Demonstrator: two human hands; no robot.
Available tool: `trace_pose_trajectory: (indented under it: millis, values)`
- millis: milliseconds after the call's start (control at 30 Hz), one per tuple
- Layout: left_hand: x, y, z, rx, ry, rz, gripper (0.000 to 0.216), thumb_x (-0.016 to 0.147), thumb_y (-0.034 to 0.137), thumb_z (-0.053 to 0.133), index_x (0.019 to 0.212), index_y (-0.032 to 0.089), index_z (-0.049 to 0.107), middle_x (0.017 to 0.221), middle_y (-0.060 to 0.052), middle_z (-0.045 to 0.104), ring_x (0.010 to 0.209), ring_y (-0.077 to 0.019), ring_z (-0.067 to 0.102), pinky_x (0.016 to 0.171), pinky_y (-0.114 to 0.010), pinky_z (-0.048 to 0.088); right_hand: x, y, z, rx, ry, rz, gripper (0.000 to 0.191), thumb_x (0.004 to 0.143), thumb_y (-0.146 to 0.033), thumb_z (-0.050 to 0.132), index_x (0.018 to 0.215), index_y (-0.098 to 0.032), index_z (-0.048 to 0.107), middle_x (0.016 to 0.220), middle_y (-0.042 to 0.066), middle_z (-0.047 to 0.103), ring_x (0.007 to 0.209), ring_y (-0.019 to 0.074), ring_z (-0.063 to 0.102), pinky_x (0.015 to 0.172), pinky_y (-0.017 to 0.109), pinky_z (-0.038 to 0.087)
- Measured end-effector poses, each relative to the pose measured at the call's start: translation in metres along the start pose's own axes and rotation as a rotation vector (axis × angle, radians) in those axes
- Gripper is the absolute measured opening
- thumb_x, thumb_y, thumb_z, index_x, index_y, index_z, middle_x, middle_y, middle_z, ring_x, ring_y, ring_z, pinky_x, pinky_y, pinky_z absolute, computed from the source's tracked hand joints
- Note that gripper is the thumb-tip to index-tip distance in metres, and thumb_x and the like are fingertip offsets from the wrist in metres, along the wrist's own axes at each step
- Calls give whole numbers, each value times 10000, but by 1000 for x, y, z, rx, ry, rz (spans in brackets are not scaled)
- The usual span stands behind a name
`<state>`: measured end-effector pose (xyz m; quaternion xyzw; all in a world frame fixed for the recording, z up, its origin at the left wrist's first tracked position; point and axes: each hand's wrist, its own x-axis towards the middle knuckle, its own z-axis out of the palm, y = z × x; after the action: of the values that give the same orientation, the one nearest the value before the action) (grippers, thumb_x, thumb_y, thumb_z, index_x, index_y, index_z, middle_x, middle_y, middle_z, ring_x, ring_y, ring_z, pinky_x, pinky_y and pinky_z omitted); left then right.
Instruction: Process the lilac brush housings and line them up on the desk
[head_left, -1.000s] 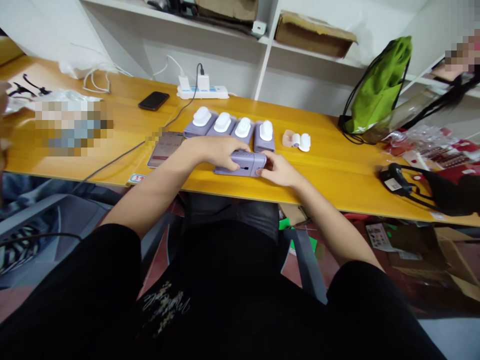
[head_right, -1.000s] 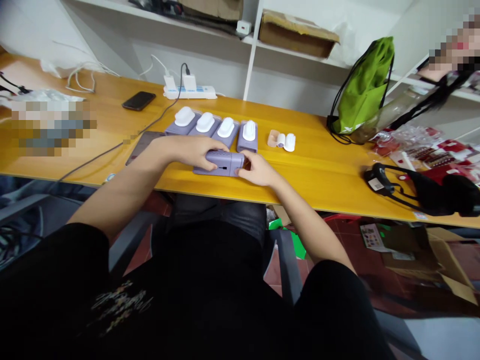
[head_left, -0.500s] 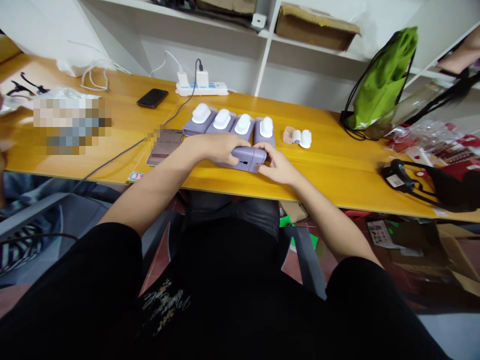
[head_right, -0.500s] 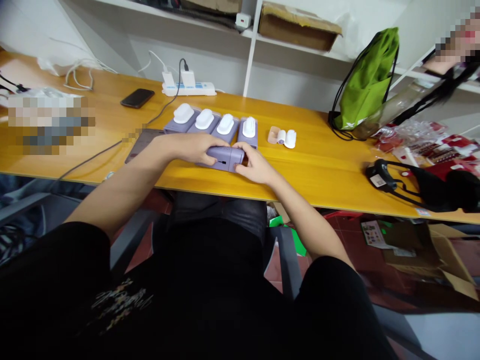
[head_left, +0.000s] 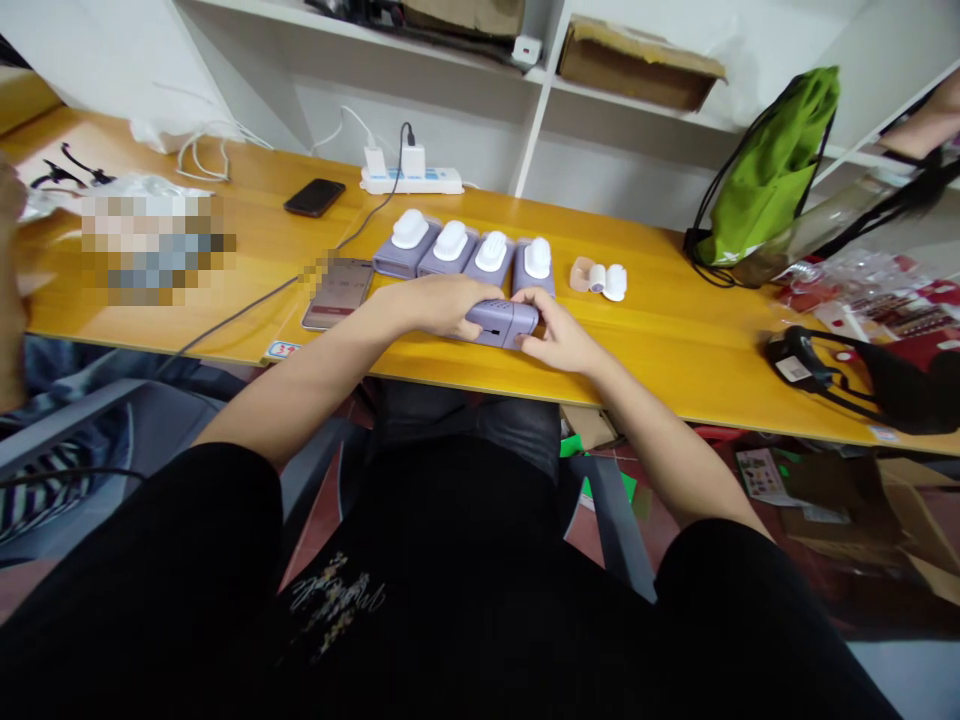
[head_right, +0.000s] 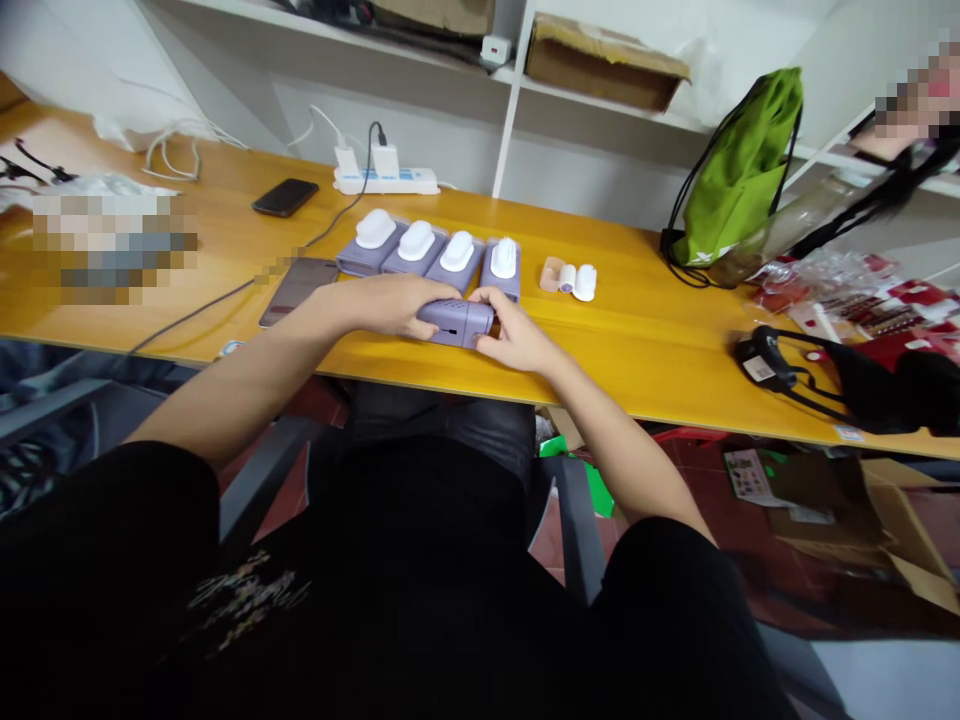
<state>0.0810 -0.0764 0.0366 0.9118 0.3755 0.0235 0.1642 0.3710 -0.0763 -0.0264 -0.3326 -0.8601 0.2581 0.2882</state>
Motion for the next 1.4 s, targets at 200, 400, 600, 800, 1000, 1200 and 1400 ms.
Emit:
trace_pose_trajectory:
  millis: [200,400,600,800,1000,1200,1400]
  values:
    - [-1,-5,4,-22,22,15,738,948,433,720,1665,286,624,1574,-126,761,1336,-361,724,1136,-450,557,-4,2,-6,3,-6,-10,578,845,-414,777,1381,-269,618,1322,98,719,1134,318,656,1033,486,567]
    - [-2,-9,5,-31,14,55,745,951,444,722,1676,307,614,1579,-107,766,1330,-350,735,1129,-427,555,-8,11,-7,110,-43,-1,647,901,-584,868,1435,-284,658,1423,117,723,1235,326,697,1101,507,607]
    - [-7,-8,8,-6,43,77,727,989,424,742,1694,308,607,1615,-115,751,1380,-358,732,1146,-426,546,-13,7,-5,179,11,56,752,846,-716,978,1420,-288,747,1417,117,770,1243,338,738,1133,552,634]
    - [-14,0,14,18,84,92,688,1045,422,727,1708,285,601,1669,-131,718,1455,-384,709,1191,-465,541,-15,7,0,206,61,88,821,784,-779,1021,1420,-298,824,1477,125,805,1296,369,764,1189,609,621]
    - [-6,-1,14,22,103,81,747,1027,446,731,1741,289,578,1700,-136,704,1476,-384,706,1201,-484,552,-14,12,6,228,67,64,802,851,-789,960,1463,-300,787,1501,127,781,1361,356,734,1223,591,598]
    - [-9,-21,10,-197,149,105,975,938,597,823,1779,220,508,1778,-192,615,1578,-375,637,1318,-466,476,-20,19,-3,364,-40,162,789,891,-736,941,1476,-274,681,1180,74,778,1049,258,741,959,452,682]
    - [-32,-29,34,-328,196,70,1082,876,636,892,1793,248,468,1869,-191,502,1686,-401,537,1358,-514,465,-29,22,-27,265,-105,211,690,951,-774,859,1389,-248,770,1115,78,801,985,262,738,917,469,680]
